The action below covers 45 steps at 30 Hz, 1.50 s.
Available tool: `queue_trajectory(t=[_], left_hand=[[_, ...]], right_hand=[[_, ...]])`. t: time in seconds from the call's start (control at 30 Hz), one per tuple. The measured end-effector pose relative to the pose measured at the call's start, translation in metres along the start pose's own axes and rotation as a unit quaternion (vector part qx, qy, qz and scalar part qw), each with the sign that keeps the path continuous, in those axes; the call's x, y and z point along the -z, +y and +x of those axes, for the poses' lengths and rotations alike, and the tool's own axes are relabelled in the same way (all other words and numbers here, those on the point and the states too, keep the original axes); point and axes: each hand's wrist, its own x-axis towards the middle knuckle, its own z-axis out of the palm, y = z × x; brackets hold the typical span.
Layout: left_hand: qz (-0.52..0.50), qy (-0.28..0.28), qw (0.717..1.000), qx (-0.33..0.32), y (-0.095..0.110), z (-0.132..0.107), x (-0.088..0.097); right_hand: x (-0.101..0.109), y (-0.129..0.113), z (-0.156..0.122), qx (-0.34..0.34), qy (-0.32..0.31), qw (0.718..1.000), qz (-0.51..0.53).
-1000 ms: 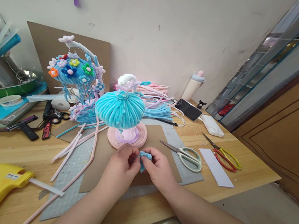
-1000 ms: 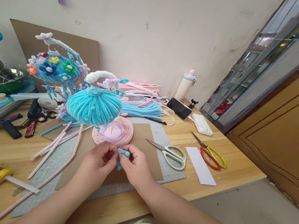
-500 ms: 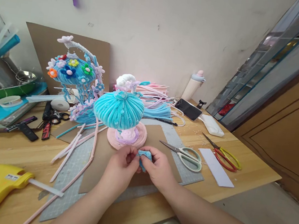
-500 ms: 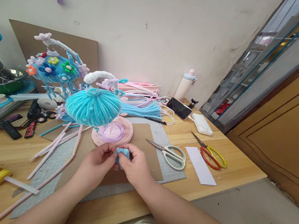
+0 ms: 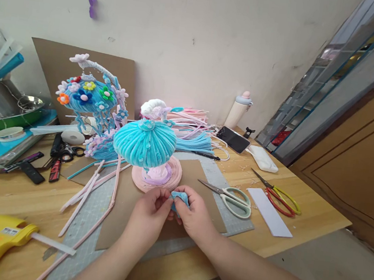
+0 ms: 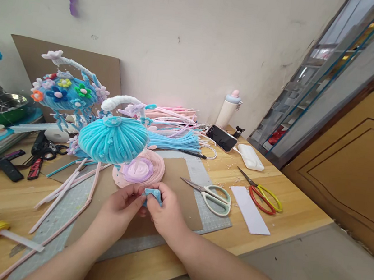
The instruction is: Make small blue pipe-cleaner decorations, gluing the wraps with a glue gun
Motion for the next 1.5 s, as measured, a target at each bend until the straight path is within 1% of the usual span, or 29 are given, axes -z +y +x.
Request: queue_trajectory(t=[0.17,0.4,0.47,0.57,0.67,0.73,0.8,0.87,1.0,1.13,1.27,1.37,1.5], left_hand=[[0.014,-0.018,0.999,-0.028,0.004,-0.003,0.001],[0.039,0.024,0.995,-0.083,0.002,-0.004,0.004],[0.032,0.036,0.995,-0.082,0.002,-0.003,0.003],[0.000,0.055,0.997,-0.063,0.002,-0.003,0.002],[-0.019,0.058,0.997,-0.047,0.000,-0.002,0.002],[-0.010,0.061,0.997,-0.042,-0.001,-0.002,0.002],[0.018,0.067,0.996,-0.052,-0.002,-0.003,0.002],[0.058,0.073,0.993,-0.079,-0.002,-0.004,0.002],[0.159,0.083,0.976,-0.124,-0.003,-0.007,0.001],[0.245,0.090,0.953,-0.155,-0.003,-0.008,0.002],[0.338,0.116,0.914,-0.190,-0.004,-0.009,0.000],[0.370,0.135,0.898,-0.199,-0.006,-0.009,-0.002],[0.366,0.151,0.897,-0.198,-0.008,-0.009,-0.004]], right_hand=[[0.000,-0.001,0.000,0.007,-0.003,1.000,0.004],[0.003,-0.005,-0.001,0.016,0.010,1.000,0.025],[0.003,-0.004,-0.003,0.026,0.012,0.999,0.023],[0.003,-0.003,-0.004,0.041,0.011,0.999,0.014],[0.003,-0.002,-0.005,0.052,0.016,0.999,0.003],[0.003,-0.002,-0.005,0.055,0.018,0.998,-0.003],[0.002,-0.003,-0.006,0.049,0.020,0.999,-0.003],[0.002,-0.004,-0.006,0.039,0.022,0.999,0.000],[0.001,-0.006,-0.005,0.023,0.029,0.999,0.003],[-0.001,-0.004,-0.005,0.027,0.014,0.999,0.037],[-0.002,-0.004,-0.008,0.055,0.002,0.997,0.045],[-0.001,-0.006,-0.010,0.085,0.005,0.996,0.019],[-0.002,-0.008,-0.010,0.105,0.023,0.994,-0.021]])
